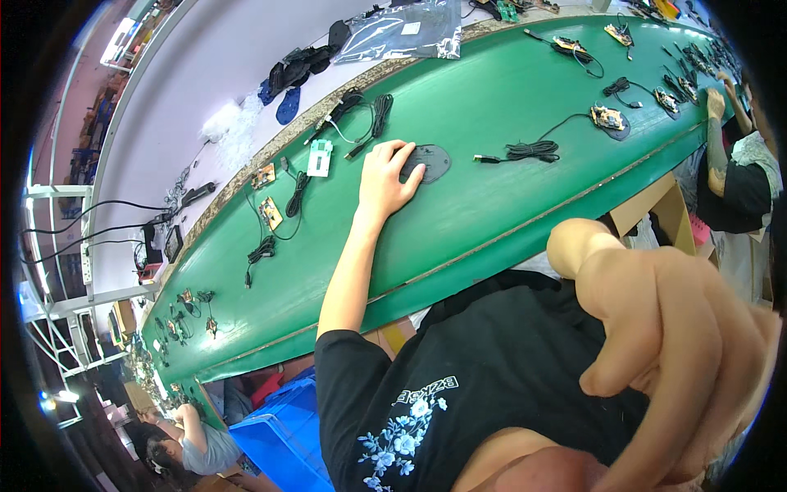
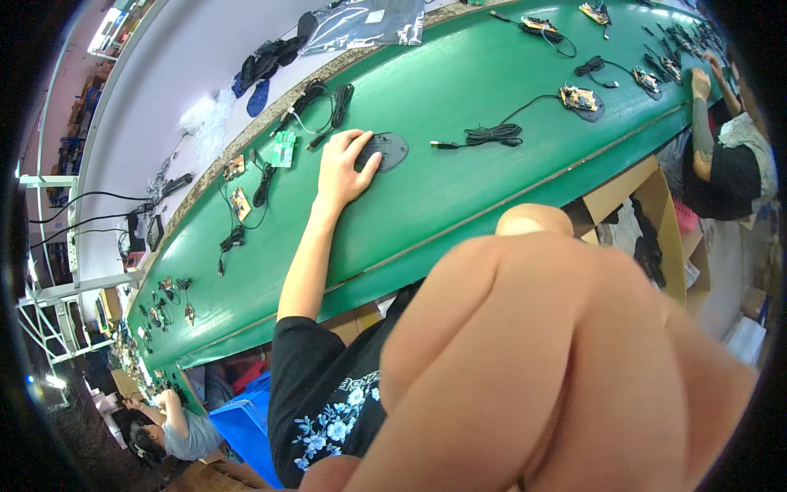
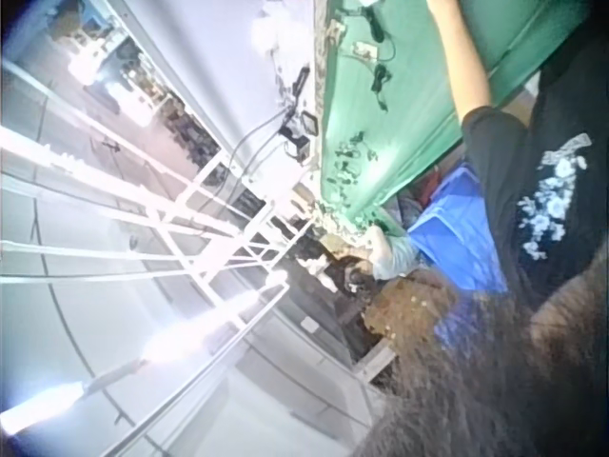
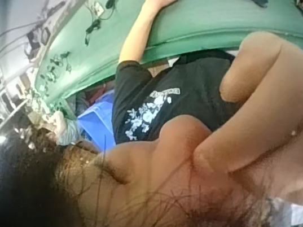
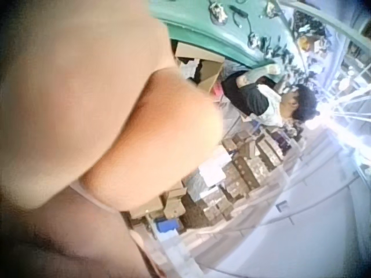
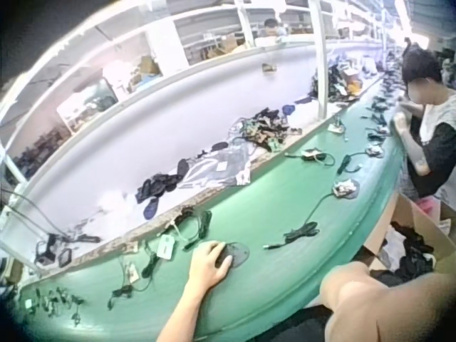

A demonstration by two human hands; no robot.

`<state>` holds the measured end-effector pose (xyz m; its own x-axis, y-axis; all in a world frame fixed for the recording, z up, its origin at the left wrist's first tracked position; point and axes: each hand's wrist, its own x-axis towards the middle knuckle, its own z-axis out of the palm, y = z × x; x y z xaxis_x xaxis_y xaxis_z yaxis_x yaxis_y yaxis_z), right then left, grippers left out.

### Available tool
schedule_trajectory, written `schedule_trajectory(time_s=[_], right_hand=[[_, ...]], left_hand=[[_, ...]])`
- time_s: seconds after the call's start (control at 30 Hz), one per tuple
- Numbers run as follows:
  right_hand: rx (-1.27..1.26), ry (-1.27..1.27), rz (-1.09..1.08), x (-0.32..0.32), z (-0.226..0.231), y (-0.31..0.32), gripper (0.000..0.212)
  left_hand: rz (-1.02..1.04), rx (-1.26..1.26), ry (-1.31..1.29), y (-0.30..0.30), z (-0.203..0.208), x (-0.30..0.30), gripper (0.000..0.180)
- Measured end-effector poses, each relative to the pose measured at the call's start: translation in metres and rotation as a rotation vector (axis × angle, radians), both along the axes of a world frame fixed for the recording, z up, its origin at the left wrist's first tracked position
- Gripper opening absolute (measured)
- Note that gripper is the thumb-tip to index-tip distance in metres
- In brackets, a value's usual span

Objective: The person assembles a computer mouse by hand, attaching a PCB and other components onto a mouse base plate.

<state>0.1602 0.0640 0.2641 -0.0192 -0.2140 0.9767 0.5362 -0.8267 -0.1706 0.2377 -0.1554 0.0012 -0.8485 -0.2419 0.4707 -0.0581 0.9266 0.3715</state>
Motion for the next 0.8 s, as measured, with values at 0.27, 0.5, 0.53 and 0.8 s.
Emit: schedule_trajectory(time_s=[0.27, 0.5, 0.53, 0.8], right_hand=[[0.026, -0.014, 0.013, -0.013, -0.002, 0.014, 0.019], [0.394, -0.090, -0.133, -0.025, -0.058, 0.010, 0.017], [0.691, -0.095, -0.375, -0.028, -0.082, 0.012, 0.014], [1.429, 0.033, -0.929, -0.154, -0.260, 0.002, 0.013]], left_hand=[[-0.009, -0.012, 0.026, 0.000, 0.003, -0.008, 0.041], [0.014, 0.023, 0.009, 0.008, -0.003, 0.008, 0.048], [0.026, 0.045, -0.008, 0.018, 0.000, 0.011, 0.052], [0.115, 0.136, -0.146, 0.063, 0.013, 0.051, 0.070]])
